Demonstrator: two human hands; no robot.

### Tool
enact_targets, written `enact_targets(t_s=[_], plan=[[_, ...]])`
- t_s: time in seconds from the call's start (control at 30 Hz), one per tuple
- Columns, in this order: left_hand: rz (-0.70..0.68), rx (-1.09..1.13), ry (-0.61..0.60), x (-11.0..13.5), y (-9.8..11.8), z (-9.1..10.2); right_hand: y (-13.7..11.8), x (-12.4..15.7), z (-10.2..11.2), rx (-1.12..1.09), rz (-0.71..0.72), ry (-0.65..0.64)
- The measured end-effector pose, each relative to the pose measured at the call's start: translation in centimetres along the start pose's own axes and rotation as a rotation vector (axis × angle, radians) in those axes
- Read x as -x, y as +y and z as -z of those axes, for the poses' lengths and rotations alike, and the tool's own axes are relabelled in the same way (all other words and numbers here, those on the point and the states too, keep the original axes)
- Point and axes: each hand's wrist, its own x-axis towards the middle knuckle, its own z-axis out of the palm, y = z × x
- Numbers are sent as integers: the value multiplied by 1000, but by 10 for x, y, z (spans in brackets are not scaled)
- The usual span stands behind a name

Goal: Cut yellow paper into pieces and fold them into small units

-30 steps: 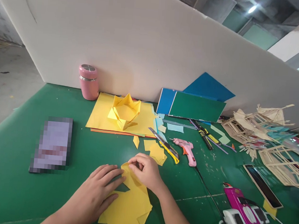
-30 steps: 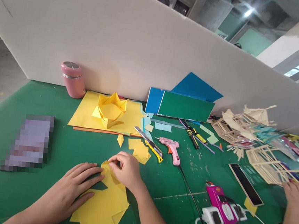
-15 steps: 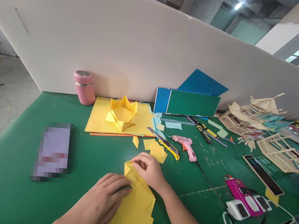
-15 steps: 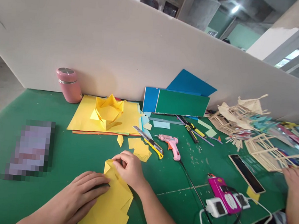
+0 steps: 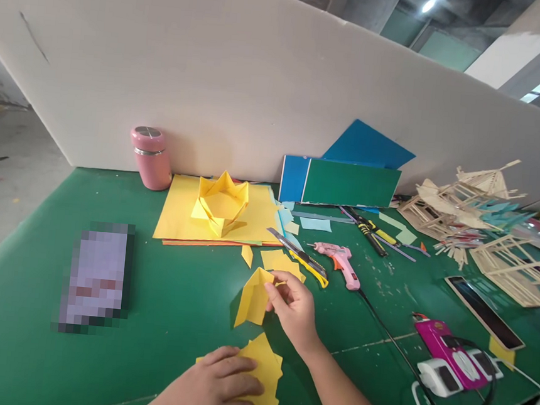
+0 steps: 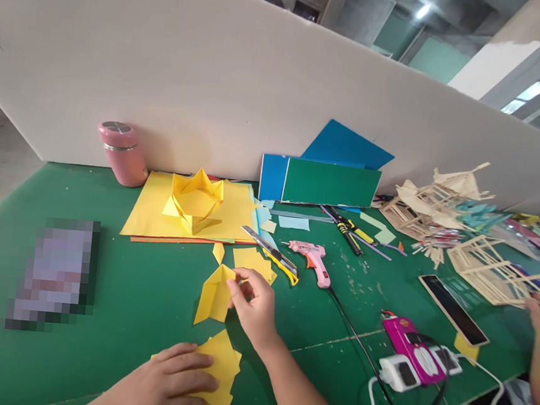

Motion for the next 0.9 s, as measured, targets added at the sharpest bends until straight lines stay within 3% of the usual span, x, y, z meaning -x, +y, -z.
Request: enact_targets(t_s=[0.2,0.33,0.47,0.6,0.67,0.8,0.9], plan=[[-18,39,-63,0,3,-1,-3,-1,-3,-42,-86,-96],[-10,21,49,2,3,-16,-4,2,-5,-33,-100,-170],[-51,25,81,2,4,-24,-1,2,-8,-8,-100,-193],[5,40,249,-2,4,-6,1,-1,-13,7,-115,-198],[122,-21,373,-2,3,10,0,-3,-16,29,-117,-211],[326,-150,414,0,-8,34,-6,-9,-23,140,-102,-254],[370,-313,330,2,-24,39,-11,-15,-27,221,-68,-296]])
